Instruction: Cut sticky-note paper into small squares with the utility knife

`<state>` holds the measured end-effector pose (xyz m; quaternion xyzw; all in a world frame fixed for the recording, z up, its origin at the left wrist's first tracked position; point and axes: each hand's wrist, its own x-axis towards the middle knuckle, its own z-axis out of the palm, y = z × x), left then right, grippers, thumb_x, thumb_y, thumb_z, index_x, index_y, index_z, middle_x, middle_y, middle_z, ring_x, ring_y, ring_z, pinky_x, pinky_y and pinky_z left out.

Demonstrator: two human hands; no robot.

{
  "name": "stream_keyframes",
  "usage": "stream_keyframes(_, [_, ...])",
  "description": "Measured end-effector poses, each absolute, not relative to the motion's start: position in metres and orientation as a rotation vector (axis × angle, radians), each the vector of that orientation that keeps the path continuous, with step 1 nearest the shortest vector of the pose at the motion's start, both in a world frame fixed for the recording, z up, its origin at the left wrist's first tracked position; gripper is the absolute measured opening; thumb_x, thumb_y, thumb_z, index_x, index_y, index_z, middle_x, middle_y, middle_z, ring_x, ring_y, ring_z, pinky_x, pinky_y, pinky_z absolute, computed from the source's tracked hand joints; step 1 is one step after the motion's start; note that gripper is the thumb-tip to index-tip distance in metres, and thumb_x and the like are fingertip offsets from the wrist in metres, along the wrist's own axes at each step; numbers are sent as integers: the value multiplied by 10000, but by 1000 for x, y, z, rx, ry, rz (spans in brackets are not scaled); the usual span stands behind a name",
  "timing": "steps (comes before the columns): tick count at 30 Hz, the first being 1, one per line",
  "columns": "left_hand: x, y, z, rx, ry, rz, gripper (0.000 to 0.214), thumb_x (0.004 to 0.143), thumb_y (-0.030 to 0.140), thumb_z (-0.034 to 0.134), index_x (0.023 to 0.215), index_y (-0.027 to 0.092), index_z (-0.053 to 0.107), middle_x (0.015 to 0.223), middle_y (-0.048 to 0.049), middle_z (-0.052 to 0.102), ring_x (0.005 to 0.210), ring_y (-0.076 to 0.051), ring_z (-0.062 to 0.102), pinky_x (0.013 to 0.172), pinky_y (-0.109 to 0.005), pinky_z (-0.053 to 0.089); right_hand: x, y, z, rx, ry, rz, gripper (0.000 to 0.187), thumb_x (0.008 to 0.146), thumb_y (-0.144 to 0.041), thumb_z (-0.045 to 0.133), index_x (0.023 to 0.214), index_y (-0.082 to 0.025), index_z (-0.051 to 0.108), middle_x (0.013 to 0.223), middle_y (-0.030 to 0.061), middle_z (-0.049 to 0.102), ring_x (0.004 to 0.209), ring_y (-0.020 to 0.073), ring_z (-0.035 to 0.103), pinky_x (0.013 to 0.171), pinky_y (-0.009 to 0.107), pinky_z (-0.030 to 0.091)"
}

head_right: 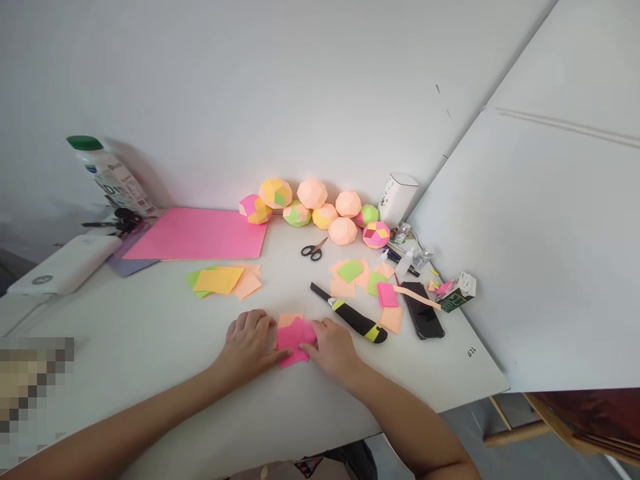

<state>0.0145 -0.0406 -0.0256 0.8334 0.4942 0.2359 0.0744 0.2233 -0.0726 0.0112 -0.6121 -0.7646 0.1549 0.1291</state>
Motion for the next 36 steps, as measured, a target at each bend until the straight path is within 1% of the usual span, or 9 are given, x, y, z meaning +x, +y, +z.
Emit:
stream_keyframes(8, [16, -41, -32, 2476, 1326, 799, 425, 739, 542, 666, 941, 186, 551, 1164, -144, 512, 1074, -332, 478, 870, -515, 432, 219, -69, 1, -1548, -2124, 617, 438, 781, -193, 660, 1209, -205, 569, 1054, 95, 564, 908, 234, 588, 786, 379, 517])
stream_keyframes(11, [15, -39, -33, 2470, 1314, 805, 414, 741, 524, 681, 954, 192, 554, 1164, -138, 513, 1088, -331, 476, 882, -519, 431, 219, -64, -1, -1569, -2038, 724, 617, 734, -221, 705, 1310, -218, 486, 1240, 125, 477, 1025, 252, 559, 836, 398, 511])
stream_keyframes(14, [15, -38, -32, 2475, 1296, 784, 420, 729, 518, 699, 953, 191, 562, 1171, -137, 512, 1091, -333, 477, 888, -521, 432, 219, -55, 3, -1651, -2028, 799, 695, 684, -276, 759, 1316, -203, 479, 1242, 129, 473, 1076, 277, 526, 868, 418, 483])
stream_keyframes(17, [14, -37, -30, 2472, 1279, 754, 434, 720, 518, 707, 964, 189, 565, 1187, -138, 511, 1106, -334, 476, 895, -519, 430, 219, -49, 7, -1717, -2020, 851, 598, 641, -275, 792, 1191, -194, 572, 1074, 88, 533, 939, 245, 547, 796, 386, 478])
stream_keyframes(22, [15, -38, -29, 2469, 1283, 693, 495, 722, 486, 710, 1085, 185, 563, 1300, -164, 472, 1194, -356, 432, 950, -537, 393, 219, -48, 7, -1563, -1915, 1014, 225, 629, -151, 767, 827, -184, 665, 761, -17, 496, 660, 135, 490, 616, 273, 422])
stream_keyframes(27, [17, -35, -23, 2337, 1113, 801, 177, 811, 370, 644, 843, 204, 593, 1171, -98, 585, 1151, -303, 495, 938, -489, 414, 218, -51, 10, -1333, -1877, 1013, 97, 730, -142, 680, 819, -180, 670, 779, 4, 530, 666, 128, 516, 598, 259, 451])
stream_keyframes(31, [15, -35, -10, 2069, 932, 1048, 120, 914, 299, 524, 838, 211, 556, 950, -48, 656, 1011, -210, 591, 853, -374, 485, 218, -54, 15, -1158, -1774, 815, 313, 808, -262, 650, 1117, -220, 617, 1100, 91, 548, 983, 212, 560, 817, 363, 517])
stream_keyframes(33, [14, -36, -7, 1991, 917, 1131, 115, 938, 296, 491, 891, 214, 556, 985, -55, 650, 1025, -198, 595, 831, -349, 502, 218, -57, 13, -1131, -1744, 880, 465, 845, -296, 625, 1289, -245, 496, 1273, 108, 484, 1158, 231, 508, 976, 414, 466])
stream_keyframes(36, [15, -38, -9, 1985, 870, 1099, 122, 947, 301, 474, 998, 214, 542, 1056, -77, 629, 1056, -209, 590, 875, -389, 502, 217, -62, 9, -1128, -1771, 1070, 507, 911, -313, 550, 1386, -249, 383, 1381, 110, 433, 1294, 235, 416, 1095, 451, 363])
